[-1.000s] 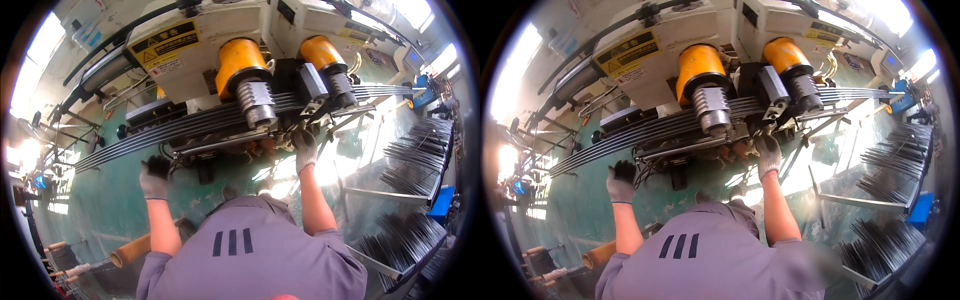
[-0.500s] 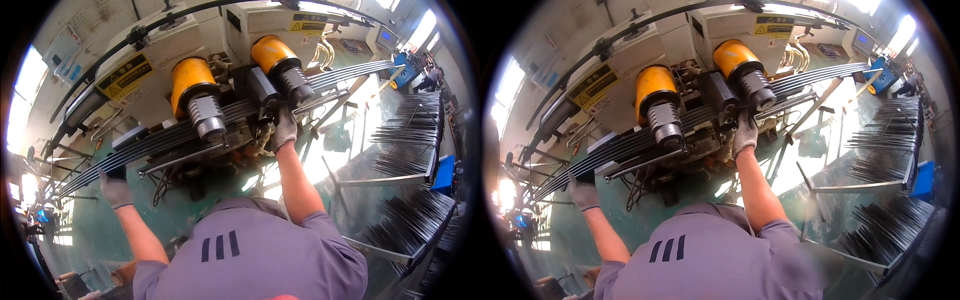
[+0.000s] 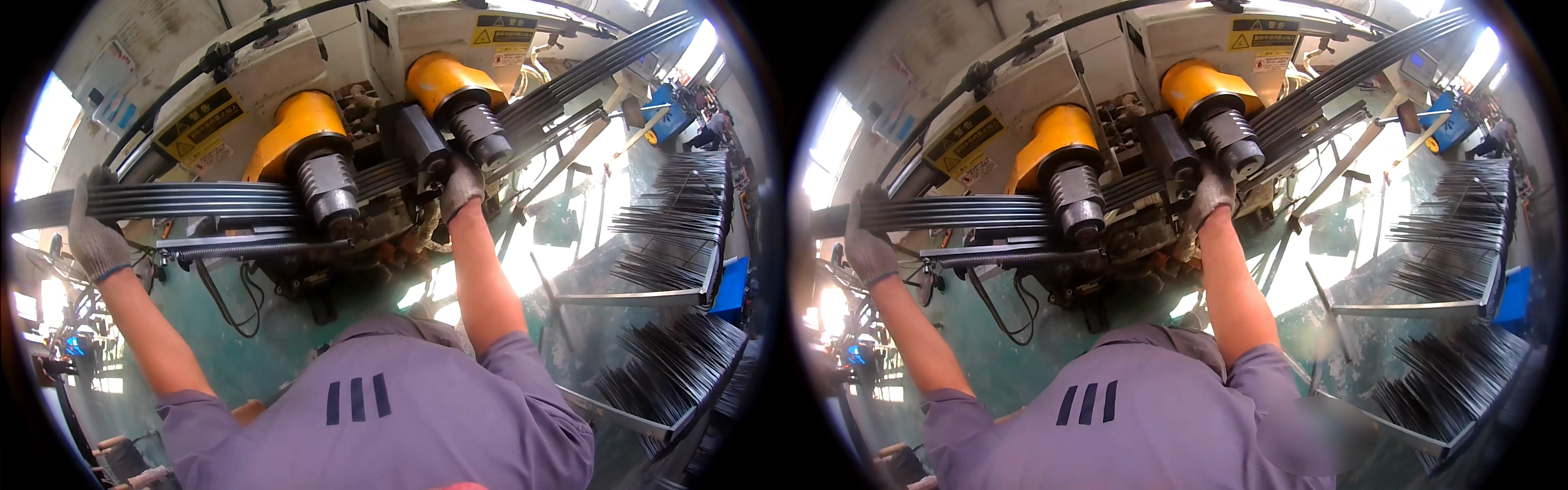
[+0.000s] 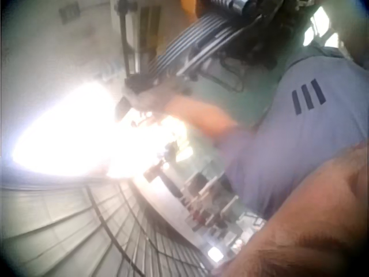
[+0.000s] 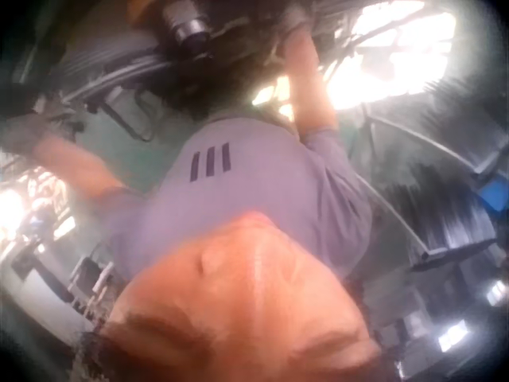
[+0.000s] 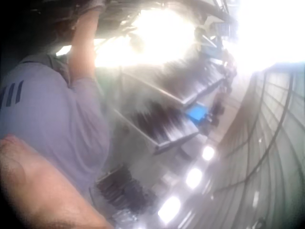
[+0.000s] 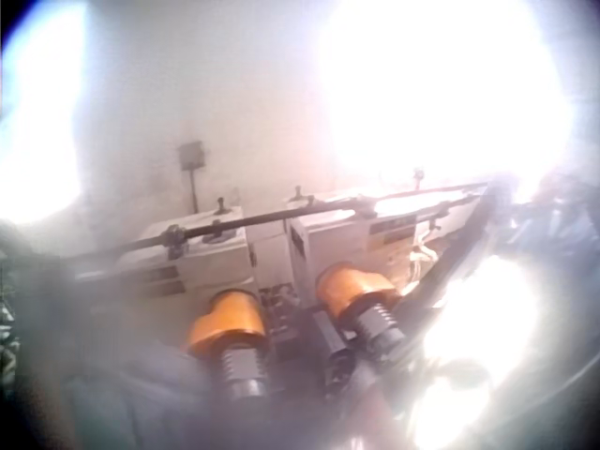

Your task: The person puts on work gloves and operates a metal bending machine in a factory. They repeatedly pick up bundles of long metal rods, feed them into the machine's rollers, and then remove the processed rods to place them on a nearby rack.

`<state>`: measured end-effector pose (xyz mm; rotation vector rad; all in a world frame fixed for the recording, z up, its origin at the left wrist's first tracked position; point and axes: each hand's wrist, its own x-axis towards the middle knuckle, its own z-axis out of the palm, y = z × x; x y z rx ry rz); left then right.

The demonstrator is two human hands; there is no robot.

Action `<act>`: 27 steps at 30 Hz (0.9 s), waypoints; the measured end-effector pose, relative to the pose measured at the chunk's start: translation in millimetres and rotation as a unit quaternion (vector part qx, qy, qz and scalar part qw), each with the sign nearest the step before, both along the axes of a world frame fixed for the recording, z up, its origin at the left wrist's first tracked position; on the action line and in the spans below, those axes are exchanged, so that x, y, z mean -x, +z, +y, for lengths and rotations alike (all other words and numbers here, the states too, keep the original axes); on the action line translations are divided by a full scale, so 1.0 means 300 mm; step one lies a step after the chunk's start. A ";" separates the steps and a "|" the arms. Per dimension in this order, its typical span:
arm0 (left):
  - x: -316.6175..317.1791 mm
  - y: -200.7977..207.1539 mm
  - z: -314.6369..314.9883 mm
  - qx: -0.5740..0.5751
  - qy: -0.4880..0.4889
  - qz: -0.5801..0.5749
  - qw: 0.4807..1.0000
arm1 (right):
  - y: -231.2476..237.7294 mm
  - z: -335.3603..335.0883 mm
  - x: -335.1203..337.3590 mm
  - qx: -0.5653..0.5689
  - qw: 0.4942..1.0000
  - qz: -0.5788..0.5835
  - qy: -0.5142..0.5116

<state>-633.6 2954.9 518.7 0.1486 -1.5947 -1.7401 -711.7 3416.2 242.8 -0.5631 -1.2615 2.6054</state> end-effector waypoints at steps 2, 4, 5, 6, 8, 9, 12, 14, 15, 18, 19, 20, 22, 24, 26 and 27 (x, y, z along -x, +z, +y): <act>0.003 0.057 0.119 0.063 0.031 -0.007 0.998 | -0.007 0.021 0.030 0.039 0.999 -0.014 0.005; -0.001 0.120 0.202 0.123 0.011 -0.030 0.992 | -0.007 0.042 0.058 0.067 0.997 0.019 0.031; 0.002 0.142 0.236 0.151 0.000 -0.041 0.988 | -0.010 0.047 0.066 0.038 0.998 0.031 0.028; 0.038 0.139 0.276 0.175 -0.010 -0.026 0.984 | -0.016 0.069 0.069 0.005 0.999 0.041 0.015; 0.050 0.187 0.254 0.243 -0.026 -0.005 0.970 | -0.001 0.033 0.074 0.018 0.998 0.064 0.016; 0.096 0.181 0.250 0.263 -0.046 0.000 0.964 | 0.001 0.044 0.070 0.016 0.997 0.072 0.000; 0.165 0.191 0.345 0.337 -0.074 0.015 0.939 | 0.052 0.057 0.029 -0.025 0.999 0.023 0.012; 0.115 0.249 0.417 0.385 -0.063 0.030 0.920 | 0.082 -0.011 0.017 -0.019 0.999 0.032 0.026; 0.175 0.225 0.487 0.392 -0.094 0.046 0.914 | 0.069 0.026 0.013 -0.035 0.999 0.017 -0.002; 0.153 0.252 0.621 0.434 -0.096 0.075 0.893 | 0.050 0.014 0.041 -0.045 0.999 0.007 0.001; 0.178 0.239 0.675 0.436 -0.111 0.088 0.889 | 0.011 0.058 0.050 -0.051 0.999 0.011 -0.015; 0.186 0.236 0.713 0.440 -0.114 0.096 0.885 | 0.019 0.056 0.048 -0.052 0.998 0.015 -0.020; 0.185 0.226 0.752 0.435 -0.117 0.097 0.887 | 0.033 0.058 0.026 -0.070 0.996 0.049 -0.013; 0.088 0.275 0.708 0.441 -0.043 0.048 0.895 | 0.071 -0.064 0.044 -0.050 0.995 0.072 0.051; 0.131 0.245 0.804 0.432 -0.047 0.030 0.900 | 0.047 0.046 0.018 -0.056 0.997 0.044 0.005; 0.123 0.240 0.814 0.440 -0.025 0.033 0.897 | 0.066 0.038 0.009 -0.061 0.997 0.056 -0.004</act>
